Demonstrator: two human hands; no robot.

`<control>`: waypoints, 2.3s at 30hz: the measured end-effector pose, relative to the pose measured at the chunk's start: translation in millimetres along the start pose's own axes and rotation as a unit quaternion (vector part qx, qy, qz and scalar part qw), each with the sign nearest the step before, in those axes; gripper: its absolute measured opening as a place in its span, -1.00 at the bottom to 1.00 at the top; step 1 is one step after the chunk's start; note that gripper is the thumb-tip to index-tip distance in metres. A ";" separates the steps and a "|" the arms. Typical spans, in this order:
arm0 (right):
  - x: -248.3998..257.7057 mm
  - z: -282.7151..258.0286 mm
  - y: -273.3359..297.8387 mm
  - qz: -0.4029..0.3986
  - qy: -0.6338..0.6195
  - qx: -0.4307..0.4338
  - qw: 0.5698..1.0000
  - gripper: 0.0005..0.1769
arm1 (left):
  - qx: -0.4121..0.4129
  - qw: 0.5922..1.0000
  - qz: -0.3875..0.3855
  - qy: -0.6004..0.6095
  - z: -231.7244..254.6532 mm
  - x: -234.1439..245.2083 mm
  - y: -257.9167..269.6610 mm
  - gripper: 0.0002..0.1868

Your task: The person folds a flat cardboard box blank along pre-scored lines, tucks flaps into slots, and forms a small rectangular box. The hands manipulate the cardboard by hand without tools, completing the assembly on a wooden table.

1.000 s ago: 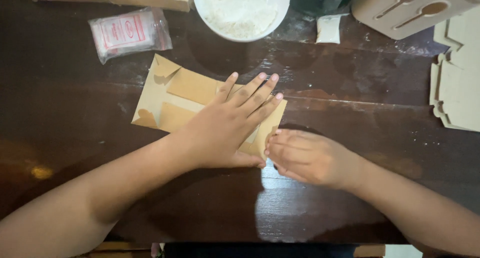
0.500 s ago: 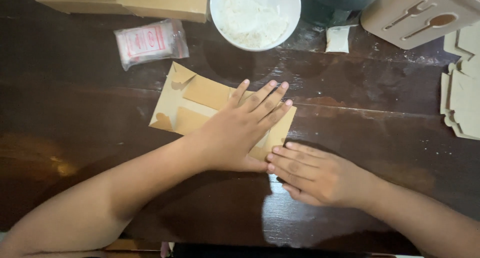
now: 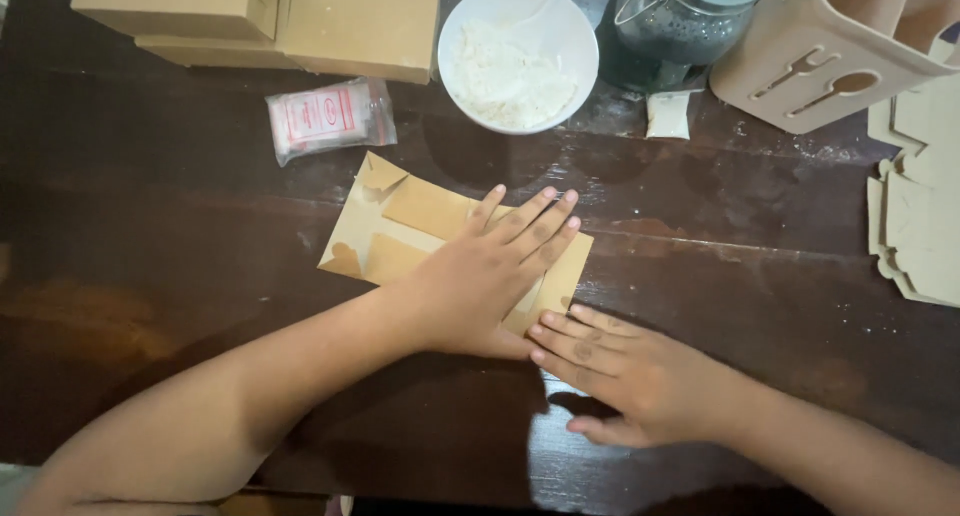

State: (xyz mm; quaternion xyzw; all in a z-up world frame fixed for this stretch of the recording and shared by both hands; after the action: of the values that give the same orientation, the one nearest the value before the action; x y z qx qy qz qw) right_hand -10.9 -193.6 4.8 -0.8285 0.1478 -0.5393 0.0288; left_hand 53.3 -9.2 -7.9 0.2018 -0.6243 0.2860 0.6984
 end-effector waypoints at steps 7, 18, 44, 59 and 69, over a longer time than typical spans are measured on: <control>8.7 54.4 14.0 0.004 0.073 -0.071 0.995 -0.40 | -0.009 1.000 -0.010 -0.003 -0.4 -1.2 -0.6 0.43; 1.1 14.7 5.9 0.033 -0.019 -0.003 0.999 -0.33 | -0.001 0.999 -0.012 0.033 -1.0 -0.5 -1.7 0.38; 10.3 27.9 12.6 0.080 -0.021 -0.063 0.995 -0.28 | -0.004 0.999 -0.019 0.027 -0.5 3.3 -1.5 0.40; 6.2 58.0 29.0 0.092 0.032 -0.124 0.987 -0.38 | -0.003 1.000 -0.016 0.013 -0.7 3.3 -1.1 0.44; -3.1 46.6 16.7 0.021 -0.005 -0.127 0.992 -0.31 | -0.006 1.000 -0.025 0.014 -0.7 3.9 -2.2 0.47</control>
State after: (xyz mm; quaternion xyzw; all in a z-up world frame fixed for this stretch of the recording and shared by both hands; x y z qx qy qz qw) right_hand 26.5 -213.9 -20.8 -0.8250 0.2321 -0.5111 -0.0647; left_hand 55.4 -9.9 -3.9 0.2095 -0.6109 0.2673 0.7151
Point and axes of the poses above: each hand's wrist, its own y-axis away from the middle knuckle, its own x-axis out of the back of the hand, z = x × y, the point moved 4 cm from there along -y, towards the middle knuckle, and after that the axes turned 5 degrees about x, right-handed, at the moved point
